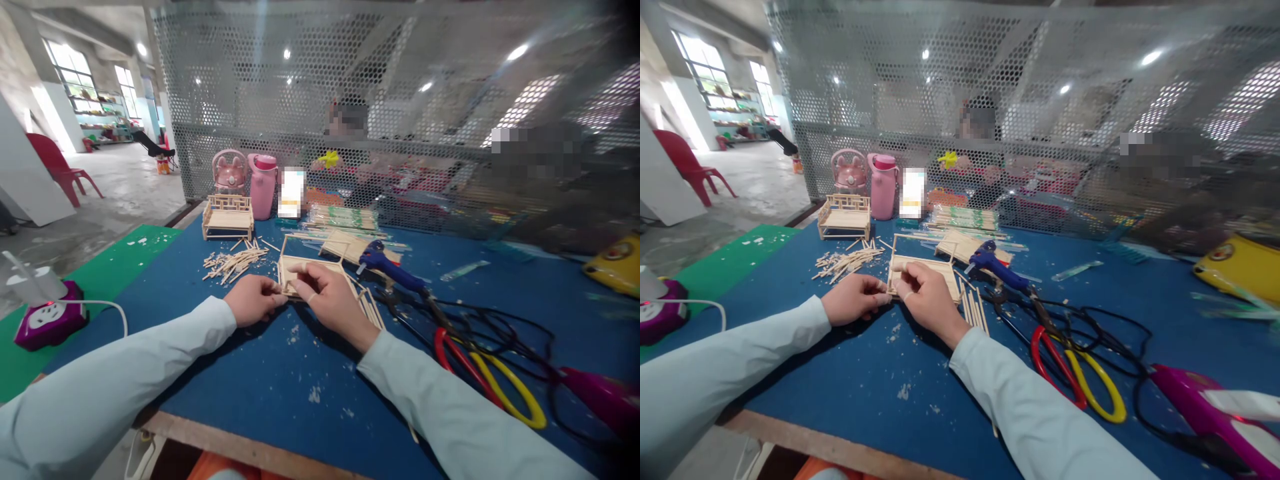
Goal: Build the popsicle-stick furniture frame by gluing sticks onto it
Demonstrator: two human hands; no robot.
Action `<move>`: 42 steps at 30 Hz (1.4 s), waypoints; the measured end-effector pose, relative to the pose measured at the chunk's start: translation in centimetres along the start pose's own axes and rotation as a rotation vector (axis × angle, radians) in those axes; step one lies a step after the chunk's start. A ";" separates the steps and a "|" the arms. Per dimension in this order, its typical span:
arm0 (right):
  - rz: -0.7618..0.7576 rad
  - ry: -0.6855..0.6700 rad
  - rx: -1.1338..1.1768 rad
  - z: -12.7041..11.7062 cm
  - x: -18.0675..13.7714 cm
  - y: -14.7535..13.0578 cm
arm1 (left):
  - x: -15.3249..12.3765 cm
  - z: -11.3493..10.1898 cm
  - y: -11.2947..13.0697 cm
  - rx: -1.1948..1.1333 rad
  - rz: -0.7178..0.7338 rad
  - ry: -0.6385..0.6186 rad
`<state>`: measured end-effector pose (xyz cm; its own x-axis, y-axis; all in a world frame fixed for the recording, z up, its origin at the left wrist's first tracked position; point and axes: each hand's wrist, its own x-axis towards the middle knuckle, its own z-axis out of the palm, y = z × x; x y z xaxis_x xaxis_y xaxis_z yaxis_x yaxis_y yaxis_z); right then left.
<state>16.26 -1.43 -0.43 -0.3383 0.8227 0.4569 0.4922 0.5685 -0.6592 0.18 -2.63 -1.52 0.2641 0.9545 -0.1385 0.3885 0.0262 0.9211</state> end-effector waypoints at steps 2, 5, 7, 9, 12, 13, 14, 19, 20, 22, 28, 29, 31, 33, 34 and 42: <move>0.001 0.004 0.081 0.1 0.0 0.1 | 0.0 0.0 0.0 0.003 0.001 0.002; 0.011 0.072 0.234 -0.3 -0.2 -0.3 | 0.0 0.0 0.0 0.016 0.007 0.006; -0.012 0.190 0.271 -1.4 -0.4 -1.2 | 0.0 0.0 0.0 0.023 0.006 0.012; -0.083 0.364 0.268 -3.1 -0.8 -2.6 | 0.0 0.1 0.0 0.023 0.001 0.019; -0.231 0.599 0.334 -6.4 -1.7 -4.6 | 0.0 0.2 -0.1 0.029 -0.002 0.021; -0.281 0.608 0.385 -7.4 -2.1 -5.1 | 0.1 0.2 -0.1 0.029 -0.001 0.019; -0.313 0.554 0.435 -8.2 -2.5 -5.4 | 0.1 0.2 -0.1 0.021 -0.004 0.021; -0.121 0.128 0.601 -9.2 -4.1 -3.9 | -0.5 -0.8 1.0 -0.055 -0.049 0.151; -0.068 0.093 0.619 -8.7 -4.3 -3.3 | -1.0 -0.9 1.4 -0.033 0.013 0.220; 0.015 0.033 0.628 -7.7 -4.8 -2.6 | -2.2 -0.6 2.1 0.022 0.253 0.362; -0.117 -0.215 0.535 -5.3 -6.6 -4.6 | -6.0 3.3 2.6 -0.078 0.485 -0.178; -0.171 -0.242 0.499 -5.1 -6.9 -5.1 | -6.2 3.7 2.6 -0.068 0.500 -0.241; -0.269 -0.248 0.407 -4.6 -7.6 -5.8 | -6.2 3.9 2.8 0.038 0.510 -0.291; -0.349 -0.199 0.303 -4.3 -8.0 -5.8 | -6.0 3.5 3.2 0.185 0.497 -0.303; -0.393 -0.159 0.248 -4.2 -8.0 -5.6 | -5.8 3.1 3.5 0.255 0.484 -0.302; -0.597 0.422 -0.158 -7.2 -6.4 -3.3 | -3.7 -4.2 4.9 0.342 0.358 0.035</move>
<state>22.61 -8.53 3.15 -0.2630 0.2858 0.9215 0.4411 0.8851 -0.1486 -2.63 -4.74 4.99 0.4066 0.8952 0.1826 0.5475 -0.3987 0.7357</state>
